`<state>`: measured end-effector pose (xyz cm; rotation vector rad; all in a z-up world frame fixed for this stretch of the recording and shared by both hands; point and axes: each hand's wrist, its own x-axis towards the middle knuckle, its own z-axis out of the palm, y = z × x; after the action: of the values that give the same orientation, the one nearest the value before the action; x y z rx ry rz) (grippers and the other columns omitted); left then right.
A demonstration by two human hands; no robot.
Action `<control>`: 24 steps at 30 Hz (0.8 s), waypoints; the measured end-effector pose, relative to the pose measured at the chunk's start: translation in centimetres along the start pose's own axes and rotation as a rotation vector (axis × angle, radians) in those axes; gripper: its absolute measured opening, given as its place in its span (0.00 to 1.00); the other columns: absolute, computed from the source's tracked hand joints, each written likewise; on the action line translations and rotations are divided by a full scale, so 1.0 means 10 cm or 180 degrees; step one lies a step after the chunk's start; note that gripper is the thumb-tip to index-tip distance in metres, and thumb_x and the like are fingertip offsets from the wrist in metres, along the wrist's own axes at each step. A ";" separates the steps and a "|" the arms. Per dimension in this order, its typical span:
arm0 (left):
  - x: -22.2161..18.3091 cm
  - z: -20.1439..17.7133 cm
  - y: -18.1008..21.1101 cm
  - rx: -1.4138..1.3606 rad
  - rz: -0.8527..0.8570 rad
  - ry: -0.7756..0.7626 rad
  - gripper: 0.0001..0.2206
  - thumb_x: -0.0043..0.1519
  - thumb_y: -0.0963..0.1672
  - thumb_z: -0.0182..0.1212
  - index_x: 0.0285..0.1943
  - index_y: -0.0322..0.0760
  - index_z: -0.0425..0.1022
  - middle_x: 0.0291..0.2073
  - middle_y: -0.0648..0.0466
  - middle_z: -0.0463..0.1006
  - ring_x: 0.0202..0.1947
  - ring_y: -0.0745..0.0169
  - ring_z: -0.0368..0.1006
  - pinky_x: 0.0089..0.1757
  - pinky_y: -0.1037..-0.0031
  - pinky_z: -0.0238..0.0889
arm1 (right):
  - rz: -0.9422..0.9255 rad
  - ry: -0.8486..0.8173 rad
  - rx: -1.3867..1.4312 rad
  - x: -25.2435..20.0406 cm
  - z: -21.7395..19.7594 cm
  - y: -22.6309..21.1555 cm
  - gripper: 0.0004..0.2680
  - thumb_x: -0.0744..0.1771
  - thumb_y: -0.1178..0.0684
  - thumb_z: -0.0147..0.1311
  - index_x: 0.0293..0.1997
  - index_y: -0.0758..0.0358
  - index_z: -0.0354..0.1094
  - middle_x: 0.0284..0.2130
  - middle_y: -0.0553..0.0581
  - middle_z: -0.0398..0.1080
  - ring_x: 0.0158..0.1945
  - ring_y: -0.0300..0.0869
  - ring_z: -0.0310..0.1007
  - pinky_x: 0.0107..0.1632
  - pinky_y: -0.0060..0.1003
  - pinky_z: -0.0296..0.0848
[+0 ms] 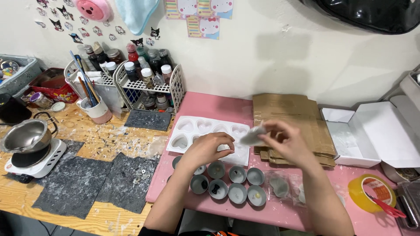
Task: Placing wicks and heart-shaped wax inserts into small candle tins at a craft workspace.
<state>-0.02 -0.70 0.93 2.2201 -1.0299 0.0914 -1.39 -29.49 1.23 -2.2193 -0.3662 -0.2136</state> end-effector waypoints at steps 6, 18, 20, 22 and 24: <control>0.04 0.00 0.07 0.0062 -0.0101 -0.0092 0.09 0.58 0.47 0.68 0.41 0.41 0.82 0.52 0.58 0.82 0.49 0.52 0.78 0.45 0.63 0.71 | -0.0371 0.0028 -0.0440 -0.05 0.14 -0.22 0.09 0.65 0.49 0.61 0.47 0.56 0.77 0.34 0.53 0.81 0.26 0.35 0.78 0.28 0.33 0.74; 0.05 0.00 0.09 -0.0204 0.0158 -0.0226 0.05 0.54 0.44 0.69 0.37 0.43 0.85 0.54 0.53 0.81 0.48 0.53 0.79 0.47 0.66 0.72 | -0.1132 -0.0244 -0.1380 0.01 0.09 -0.44 0.07 0.63 0.49 0.61 0.40 0.57 0.79 0.35 0.54 0.76 0.41 0.48 0.75 0.41 0.44 0.75; 0.06 0.01 0.09 -0.0242 0.0217 -0.0223 0.06 0.54 0.44 0.69 0.38 0.43 0.85 0.53 0.53 0.81 0.48 0.53 0.80 0.47 0.66 0.72 | -0.1098 -0.0341 -0.1414 0.02 0.11 -0.55 0.07 0.64 0.49 0.61 0.39 0.57 0.79 0.34 0.54 0.75 0.42 0.48 0.74 0.42 0.45 0.73; 0.06 0.01 0.11 -0.0283 0.0277 -0.0223 0.06 0.54 0.44 0.70 0.38 0.42 0.85 0.53 0.53 0.81 0.48 0.53 0.80 0.47 0.66 0.72 | -0.1059 -0.0438 -0.1448 0.04 0.12 -0.60 0.07 0.64 0.48 0.61 0.38 0.57 0.79 0.34 0.54 0.73 0.44 0.48 0.72 0.43 0.46 0.72; 0.06 -0.01 0.13 -0.0331 0.0240 -0.0284 0.06 0.55 0.44 0.70 0.39 0.42 0.84 0.50 0.53 0.82 0.47 0.53 0.80 0.47 0.66 0.72 | -0.0898 -0.0526 -0.1191 0.08 0.13 -0.59 0.07 0.64 0.47 0.62 0.37 0.57 0.80 0.32 0.54 0.71 0.43 0.47 0.71 0.43 0.46 0.71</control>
<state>-0.51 -1.61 1.95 2.1081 -1.1410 -0.0277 -2.55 -24.86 4.96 -2.5551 -0.7864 -0.2674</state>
